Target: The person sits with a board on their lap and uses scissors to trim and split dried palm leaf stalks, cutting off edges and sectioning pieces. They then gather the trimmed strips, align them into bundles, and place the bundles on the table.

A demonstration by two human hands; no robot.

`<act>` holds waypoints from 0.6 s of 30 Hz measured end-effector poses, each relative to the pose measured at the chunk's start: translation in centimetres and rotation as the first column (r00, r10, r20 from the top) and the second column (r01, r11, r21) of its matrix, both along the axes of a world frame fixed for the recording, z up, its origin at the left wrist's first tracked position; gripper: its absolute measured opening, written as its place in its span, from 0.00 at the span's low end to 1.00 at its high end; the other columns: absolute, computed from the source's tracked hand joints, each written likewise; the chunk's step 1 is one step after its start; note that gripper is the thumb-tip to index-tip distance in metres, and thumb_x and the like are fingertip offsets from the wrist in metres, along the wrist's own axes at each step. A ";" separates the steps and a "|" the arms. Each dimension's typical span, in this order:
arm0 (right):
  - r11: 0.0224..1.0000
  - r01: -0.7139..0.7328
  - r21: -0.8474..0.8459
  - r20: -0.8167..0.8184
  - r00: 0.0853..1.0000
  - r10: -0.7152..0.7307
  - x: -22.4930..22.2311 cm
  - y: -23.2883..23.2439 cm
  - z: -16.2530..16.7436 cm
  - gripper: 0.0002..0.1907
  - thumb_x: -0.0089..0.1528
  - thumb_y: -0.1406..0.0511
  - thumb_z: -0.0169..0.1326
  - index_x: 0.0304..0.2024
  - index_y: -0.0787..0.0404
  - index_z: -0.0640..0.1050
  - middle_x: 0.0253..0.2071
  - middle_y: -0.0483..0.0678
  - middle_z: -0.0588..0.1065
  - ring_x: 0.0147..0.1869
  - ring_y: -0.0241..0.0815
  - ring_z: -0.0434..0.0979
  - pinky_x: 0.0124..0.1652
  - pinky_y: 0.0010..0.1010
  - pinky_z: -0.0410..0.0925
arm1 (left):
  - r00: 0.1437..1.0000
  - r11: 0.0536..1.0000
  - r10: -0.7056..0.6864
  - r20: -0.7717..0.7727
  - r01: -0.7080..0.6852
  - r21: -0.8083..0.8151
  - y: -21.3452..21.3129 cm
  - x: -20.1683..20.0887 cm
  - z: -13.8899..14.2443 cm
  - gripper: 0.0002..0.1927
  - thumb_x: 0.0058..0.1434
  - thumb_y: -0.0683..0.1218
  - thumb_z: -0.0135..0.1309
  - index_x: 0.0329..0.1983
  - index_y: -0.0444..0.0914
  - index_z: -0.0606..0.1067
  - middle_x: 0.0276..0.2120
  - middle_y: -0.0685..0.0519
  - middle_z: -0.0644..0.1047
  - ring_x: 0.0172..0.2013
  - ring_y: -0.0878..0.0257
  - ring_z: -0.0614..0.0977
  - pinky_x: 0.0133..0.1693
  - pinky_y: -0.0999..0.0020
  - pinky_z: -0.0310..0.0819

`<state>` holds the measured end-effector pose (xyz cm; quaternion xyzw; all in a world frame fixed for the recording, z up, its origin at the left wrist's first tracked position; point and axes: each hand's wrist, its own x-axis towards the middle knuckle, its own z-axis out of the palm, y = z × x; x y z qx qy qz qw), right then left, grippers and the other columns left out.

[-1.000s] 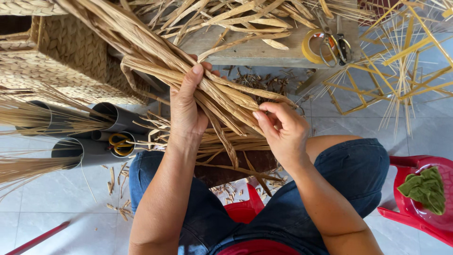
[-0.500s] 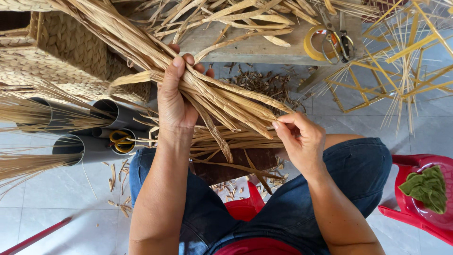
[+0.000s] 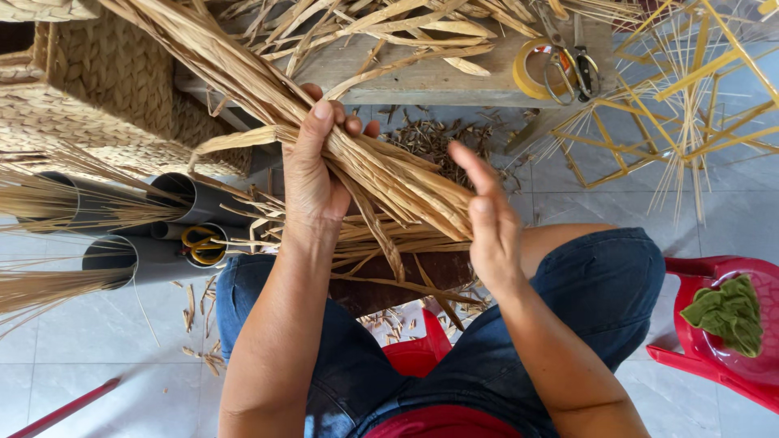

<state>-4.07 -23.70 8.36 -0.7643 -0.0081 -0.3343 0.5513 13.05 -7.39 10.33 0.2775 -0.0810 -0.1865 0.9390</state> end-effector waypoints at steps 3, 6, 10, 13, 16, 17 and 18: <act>0.991 0.132 -0.028 0.067 0.989 -0.130 -0.9 0.2 0.0 0.18 0.76 0.61 0.39 0.63 0.63 0.71 0.66 0.57 0.70 0.69 0.42 0.69 0.66 0.38 0.62 | 0.997 0.997 0.079 -0.004 -0.079 0.010 0.1 0.2 0.3 0.18 0.63 0.46 0.66 0.51 0.41 0.71 0.32 0.55 0.74 0.37 0.61 0.79 0.52 0.48 0.80; 0.963 0.268 -0.006 0.001 0.964 -0.268 -3.9 0.6 0.0 0.11 0.71 0.68 0.46 0.49 0.62 0.79 0.49 0.52 0.79 0.50 0.36 0.81 0.46 0.28 0.72 | 0.995 0.995 0.095 -0.009 -0.095 -0.025 0.5 0.6 0.5 0.17 0.63 0.45 0.65 0.50 0.41 0.70 0.34 0.55 0.74 0.38 0.62 0.78 0.52 0.51 0.79; 0.992 -0.101 -0.070 -0.150 0.985 0.089 -2.8 2.9 -2.5 0.18 0.64 0.78 0.59 0.57 0.68 0.75 0.49 0.52 0.80 0.49 0.38 0.85 0.43 0.22 0.80 | 0.990 0.991 0.132 -0.055 -0.133 0.002 0.4 0.7 0.5 0.15 0.64 0.44 0.64 0.49 0.39 0.71 0.35 0.54 0.75 0.37 0.62 0.78 0.51 0.52 0.79; 0.998 -0.021 0.061 -0.131 0.991 0.029 -0.8 4.0 -4.4 0.24 0.62 0.77 0.61 0.59 0.68 0.69 0.54 0.54 0.78 0.47 0.34 0.84 0.44 0.23 0.79 | 0.982 0.987 0.161 -0.097 -0.160 0.017 0.0 0.4 0.5 0.15 0.63 0.44 0.63 0.48 0.40 0.71 0.35 0.55 0.75 0.36 0.63 0.79 0.49 0.52 0.80; 0.999 0.046 0.021 -0.070 0.997 -0.044 0.5 4.4 -4.9 0.26 0.62 0.76 0.64 0.59 0.66 0.69 0.50 0.51 0.77 0.45 0.33 0.82 0.39 0.21 0.77 | 0.979 0.985 0.170 -0.108 -0.168 0.025 -0.5 0.0 0.7 0.14 0.64 0.44 0.63 0.48 0.39 0.71 0.35 0.54 0.75 0.37 0.62 0.79 0.49 0.53 0.80; 0.998 0.070 -0.001 -0.055 0.996 -0.070 0.9 4.5 -4.9 0.23 0.62 0.76 0.64 0.57 0.65 0.71 0.49 0.50 0.77 0.44 0.33 0.82 0.39 0.20 0.76 | 0.979 0.985 0.173 -0.109 -0.170 0.031 -0.7 -0.1 0.7 0.14 0.63 0.44 0.63 0.48 0.39 0.71 0.35 0.54 0.75 0.37 0.62 0.79 0.48 0.53 0.80; 0.996 0.091 -0.022 -0.037 0.995 -0.092 1.3 4.6 -4.8 0.21 0.62 0.76 0.64 0.55 0.65 0.72 0.47 0.50 0.77 0.44 0.32 0.82 0.39 0.20 0.76 | 0.978 0.984 0.178 -0.109 -0.175 0.037 -0.7 -0.1 0.7 0.15 0.63 0.44 0.63 0.48 0.38 0.71 0.34 0.54 0.75 0.36 0.62 0.80 0.47 0.53 0.80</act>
